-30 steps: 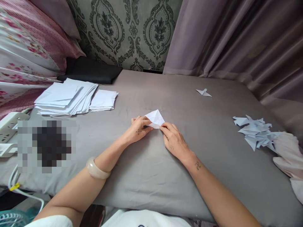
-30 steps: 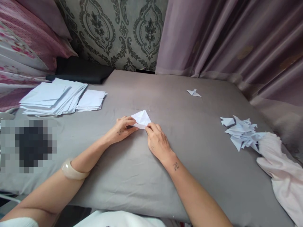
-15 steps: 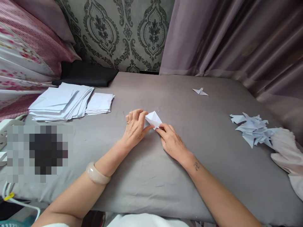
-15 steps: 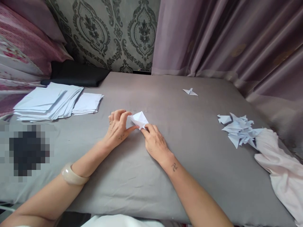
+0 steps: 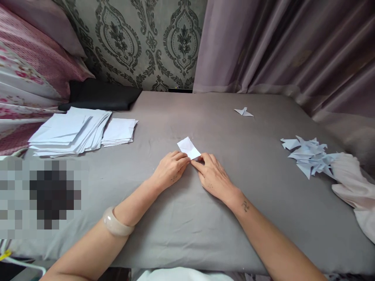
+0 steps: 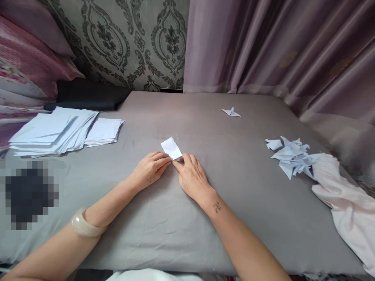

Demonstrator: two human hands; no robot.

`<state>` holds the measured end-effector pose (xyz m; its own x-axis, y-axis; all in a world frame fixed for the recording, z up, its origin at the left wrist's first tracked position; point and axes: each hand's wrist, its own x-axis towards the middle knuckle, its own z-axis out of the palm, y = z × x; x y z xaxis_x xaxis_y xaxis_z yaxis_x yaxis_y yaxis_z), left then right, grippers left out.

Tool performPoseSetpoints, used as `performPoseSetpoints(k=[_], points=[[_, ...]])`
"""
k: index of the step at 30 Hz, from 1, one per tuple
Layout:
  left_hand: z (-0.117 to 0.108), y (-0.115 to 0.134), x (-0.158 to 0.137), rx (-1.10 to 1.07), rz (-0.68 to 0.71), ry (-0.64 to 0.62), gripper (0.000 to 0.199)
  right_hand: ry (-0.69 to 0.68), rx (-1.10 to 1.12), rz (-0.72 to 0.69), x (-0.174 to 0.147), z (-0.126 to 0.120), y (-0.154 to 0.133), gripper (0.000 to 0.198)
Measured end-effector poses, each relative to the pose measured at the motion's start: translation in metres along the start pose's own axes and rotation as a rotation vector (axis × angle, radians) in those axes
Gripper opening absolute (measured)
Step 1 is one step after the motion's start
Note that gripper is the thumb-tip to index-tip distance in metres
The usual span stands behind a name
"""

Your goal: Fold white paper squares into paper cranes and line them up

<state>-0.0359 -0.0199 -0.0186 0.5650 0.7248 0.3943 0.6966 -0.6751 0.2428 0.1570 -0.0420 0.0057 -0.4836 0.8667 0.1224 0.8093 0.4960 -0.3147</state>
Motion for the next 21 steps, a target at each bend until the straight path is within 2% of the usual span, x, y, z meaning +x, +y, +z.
performPoseSetpoints(k=[12, 21], points=[[-0.014, 0.007, 0.003, 0.133, 0.027, -0.161, 0.033, -0.074, 0.023, 0.07, -0.013, -0.021, 0.02, 0.045], [-0.018, 0.009, 0.005, 0.113, -0.007, -0.261, 0.039, -0.093, 0.06, 0.092, -0.012, -0.027, 0.019, 0.044]])
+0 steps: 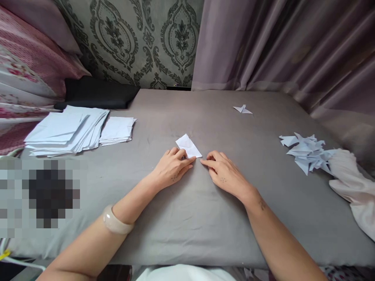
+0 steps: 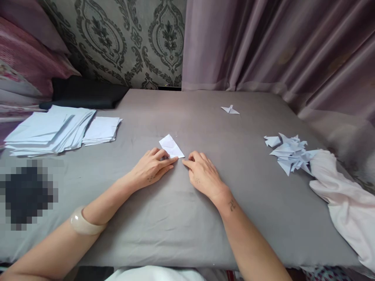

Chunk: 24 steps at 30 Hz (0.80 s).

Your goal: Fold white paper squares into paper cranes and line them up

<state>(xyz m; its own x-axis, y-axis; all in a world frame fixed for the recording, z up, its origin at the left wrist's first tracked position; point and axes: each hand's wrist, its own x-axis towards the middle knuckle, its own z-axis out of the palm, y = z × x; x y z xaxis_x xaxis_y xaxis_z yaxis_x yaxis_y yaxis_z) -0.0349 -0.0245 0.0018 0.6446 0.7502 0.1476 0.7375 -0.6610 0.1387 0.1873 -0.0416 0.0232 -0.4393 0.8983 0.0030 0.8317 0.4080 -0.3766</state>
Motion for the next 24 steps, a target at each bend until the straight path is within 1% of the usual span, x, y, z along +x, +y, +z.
performPoseSetpoints(k=[6, 8, 10, 13, 15, 17, 20, 24], points=[[0.0, 0.005, 0.007, 0.039, -0.018, -0.019, 0.041, -0.005, -0.012, 0.017, 0.001, -0.001, -0.003, 0.042], [0.001, 0.005, 0.009, 0.049, -0.015, 0.001, 0.041, 0.016, 0.0, 0.018, 0.002, 0.0, -0.002, 0.04], [0.004, 0.004, 0.01, 0.021, -0.009, 0.048, 0.04, 0.064, 0.03, 0.041, 0.005, 0.003, 0.0, 0.035], [0.007, 0.001, 0.008, -0.071, -0.026, 0.146, 0.037, 0.183, 0.139, 0.152, 0.011, 0.012, 0.006, 0.028], [0.009, -0.001, 0.006, -0.119, -0.058, 0.202, 0.036, 0.255, 0.257, 0.24, 0.017, 0.019, 0.01, 0.027], [0.01, -0.002, 0.003, -0.144, -0.084, 0.24, 0.035, 0.303, 0.371, 0.296, 0.022, 0.024, 0.014, 0.026], [0.011, -0.003, 0.002, -0.152, -0.086, 0.265, 0.033, 0.344, 0.496, 0.317, 0.028, 0.029, 0.016, 0.026], [0.011, -0.004, 0.001, -0.135, -0.067, 0.258, 0.033, 0.367, 0.614, 0.305, 0.034, 0.03, 0.012, 0.025]])
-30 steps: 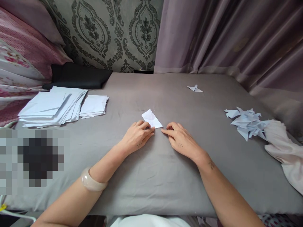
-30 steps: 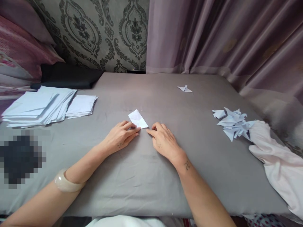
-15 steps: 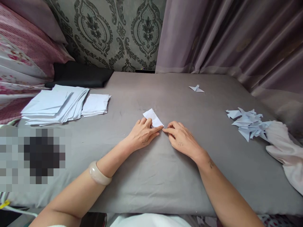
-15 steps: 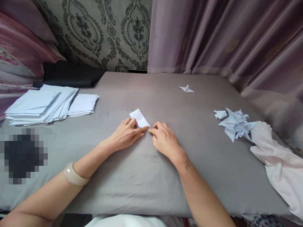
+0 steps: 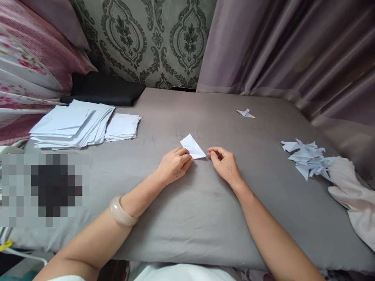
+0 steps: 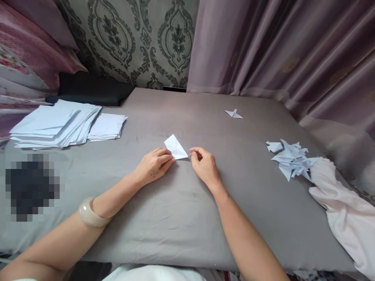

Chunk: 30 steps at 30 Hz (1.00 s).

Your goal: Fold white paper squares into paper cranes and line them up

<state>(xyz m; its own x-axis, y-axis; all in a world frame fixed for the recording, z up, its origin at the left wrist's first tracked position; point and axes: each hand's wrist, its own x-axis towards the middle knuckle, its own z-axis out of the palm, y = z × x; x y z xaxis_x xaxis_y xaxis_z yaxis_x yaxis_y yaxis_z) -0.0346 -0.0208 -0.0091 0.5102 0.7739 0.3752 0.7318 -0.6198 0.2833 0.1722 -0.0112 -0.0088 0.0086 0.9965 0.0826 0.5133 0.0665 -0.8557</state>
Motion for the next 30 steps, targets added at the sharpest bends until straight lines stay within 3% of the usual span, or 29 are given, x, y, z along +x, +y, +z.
performPoseSetpoints(k=[7, 9, 12, 14, 17, 23, 30], points=[[0.002, 0.0, 0.0, -0.008, -0.017, 0.041, 0.027, -0.093, -0.023, -0.076, 0.0, 0.011, -0.004, 0.033], [-0.001, 0.001, 0.0, 0.017, -0.059, 0.153, 0.026, -0.098, -0.062, -0.191, -0.002, 0.011, -0.005, 0.027], [-0.009, 0.002, -0.001, 0.128, -0.126, 0.299, 0.046, -0.036, -0.201, -0.452, -0.006, 0.007, -0.009, 0.022], [-0.013, 0.003, -0.003, 0.202, -0.101, 0.303, 0.046, -0.003, -0.323, -0.594, -0.009, 0.003, -0.012, 0.028], [-0.013, 0.003, -0.006, 0.256, 0.027, 0.231, 0.026, 0.0, -0.493, -0.688, -0.012, -0.003, -0.015, 0.031], [-0.004, 0.002, -0.007, 0.198, 0.168, -0.036, 0.027, -0.118, -0.698, -0.642, -0.02, -0.009, -0.009, 0.033], [-0.003, 0.005, -0.002, 0.129, 0.135, -0.024, 0.028, -0.157, -0.789, -0.511, -0.028, -0.013, -0.016, 0.022]])
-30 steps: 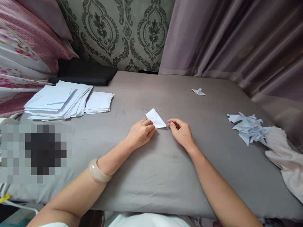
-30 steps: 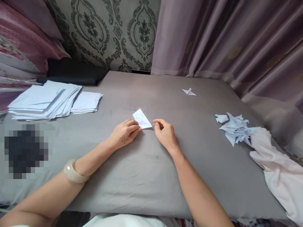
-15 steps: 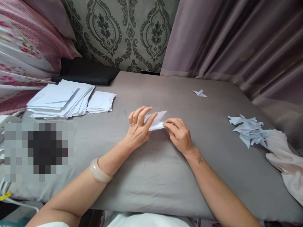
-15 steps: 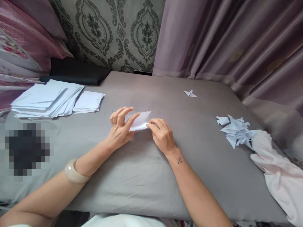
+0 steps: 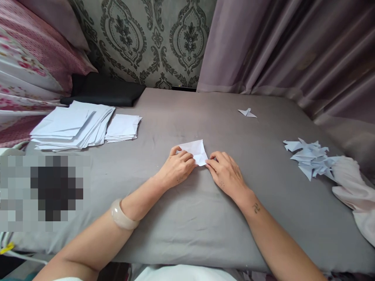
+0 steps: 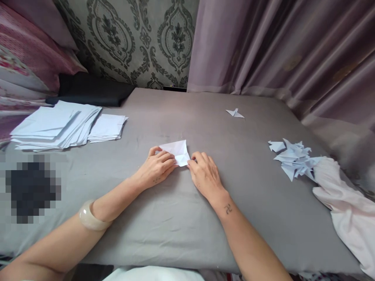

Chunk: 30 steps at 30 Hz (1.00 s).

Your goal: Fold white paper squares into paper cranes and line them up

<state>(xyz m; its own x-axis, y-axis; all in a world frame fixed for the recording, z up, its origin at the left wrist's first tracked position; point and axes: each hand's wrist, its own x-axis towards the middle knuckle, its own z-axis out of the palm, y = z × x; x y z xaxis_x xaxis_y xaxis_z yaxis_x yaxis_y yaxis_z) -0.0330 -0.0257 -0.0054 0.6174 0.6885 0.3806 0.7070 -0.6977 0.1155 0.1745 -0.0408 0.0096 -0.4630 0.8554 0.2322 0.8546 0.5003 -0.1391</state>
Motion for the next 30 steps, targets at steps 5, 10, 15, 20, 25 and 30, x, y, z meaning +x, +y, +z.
performPoseSetpoints(k=[5, 10, 15, 20, 25, 30], points=[[0.003, 0.002, 0.005, -0.072, -0.1, 0.034, 0.033, -0.026, 0.089, 0.135, -0.001, 0.001, -0.002, 0.022], [0.009, 0.002, 0.011, -0.151, -0.244, 0.056, 0.023, -0.026, 0.167, 0.285, 0.001, 0.007, -0.004, 0.019], [0.012, 0.003, 0.014, -0.191, -0.343, 0.024, 0.014, -0.007, 0.142, 0.318, 0.003, 0.011, -0.008, 0.014], [0.013, 0.005, 0.015, -0.198, -0.374, -0.013, 0.013, -0.022, 0.131, 0.32, 0.002, 0.012, -0.006, 0.011], [0.014, 0.005, 0.015, -0.213, -0.409, -0.036, 0.013, -0.008, 0.232, 0.21, 0.001, 0.008, -0.004, 0.014], [0.011, 0.004, 0.015, -0.266, -0.45, -0.047, 0.014, -0.066, 0.265, 0.063, -0.001, 0.005, -0.01, 0.032]])
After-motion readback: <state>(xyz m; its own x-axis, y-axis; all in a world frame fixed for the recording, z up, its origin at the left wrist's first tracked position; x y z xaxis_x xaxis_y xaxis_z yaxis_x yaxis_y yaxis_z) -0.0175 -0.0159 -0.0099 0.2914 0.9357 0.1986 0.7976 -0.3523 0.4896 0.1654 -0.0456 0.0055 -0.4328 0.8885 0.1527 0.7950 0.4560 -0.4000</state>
